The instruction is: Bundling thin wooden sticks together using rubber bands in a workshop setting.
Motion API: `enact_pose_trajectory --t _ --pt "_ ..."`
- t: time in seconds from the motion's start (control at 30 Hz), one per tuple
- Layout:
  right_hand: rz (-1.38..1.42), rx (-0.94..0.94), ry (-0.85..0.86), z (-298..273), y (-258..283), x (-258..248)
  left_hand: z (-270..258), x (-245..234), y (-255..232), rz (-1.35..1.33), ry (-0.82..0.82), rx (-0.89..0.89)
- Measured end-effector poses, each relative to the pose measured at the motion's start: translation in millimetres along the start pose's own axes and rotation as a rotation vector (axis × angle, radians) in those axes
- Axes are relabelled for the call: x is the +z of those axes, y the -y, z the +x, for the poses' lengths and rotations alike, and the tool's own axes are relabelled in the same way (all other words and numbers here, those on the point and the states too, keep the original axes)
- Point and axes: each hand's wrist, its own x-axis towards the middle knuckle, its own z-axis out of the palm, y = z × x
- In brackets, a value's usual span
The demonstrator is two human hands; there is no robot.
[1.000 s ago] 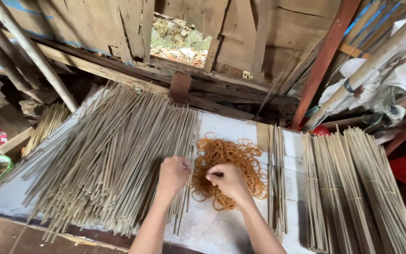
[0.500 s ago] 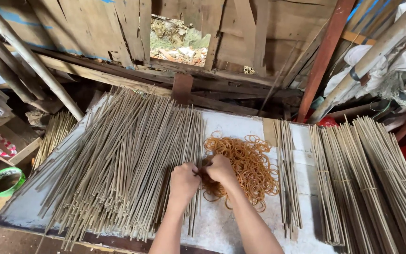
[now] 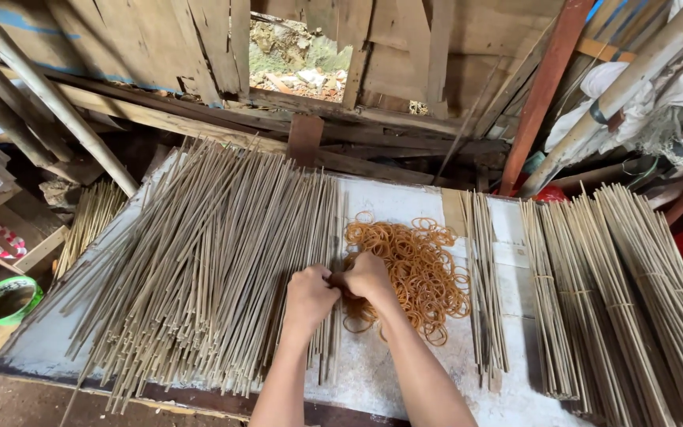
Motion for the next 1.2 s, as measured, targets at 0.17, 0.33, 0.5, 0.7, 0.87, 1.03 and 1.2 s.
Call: enact_pose_trajectory --t 0.17,0.33,0.5,0.7,0.87,1.03,1.2 --pt "0.290 -0.006 -0.080 -8.1 -7.8 -26.1 0.2 4.0 -8.4 -0.196 0.150 -0.048" --pt "0.523 -0.031 -0.037 -74.5 16.5 -68.1 -11.2 -13.4 -37.4 -0.420 0.216 -0.115" --pt "0.658 -0.055 -0.023 -108.9 -9.9 -96.1 1.7 33.2 -48.0 -0.502 0.282 -0.040" --pt "0.668 0.053 -0.321 -108.7 -108.1 -150.4 -34.3 79.0 -160.7 -0.281 0.419 0.085" --pt "0.622 0.103 -0.483 -73.6 -204.1 -156.2 7.0 202.0 -148.2 -0.194 0.432 0.094" --pt "0.463 0.177 -0.541 -86.7 -202.0 -161.6 -20.7 184.5 -171.5 -0.235 0.458 0.096" --pt "0.125 0.193 -0.672 -85.9 -206.1 -164.6 -17.1 187.2 -164.1 -0.183 0.365 0.192"
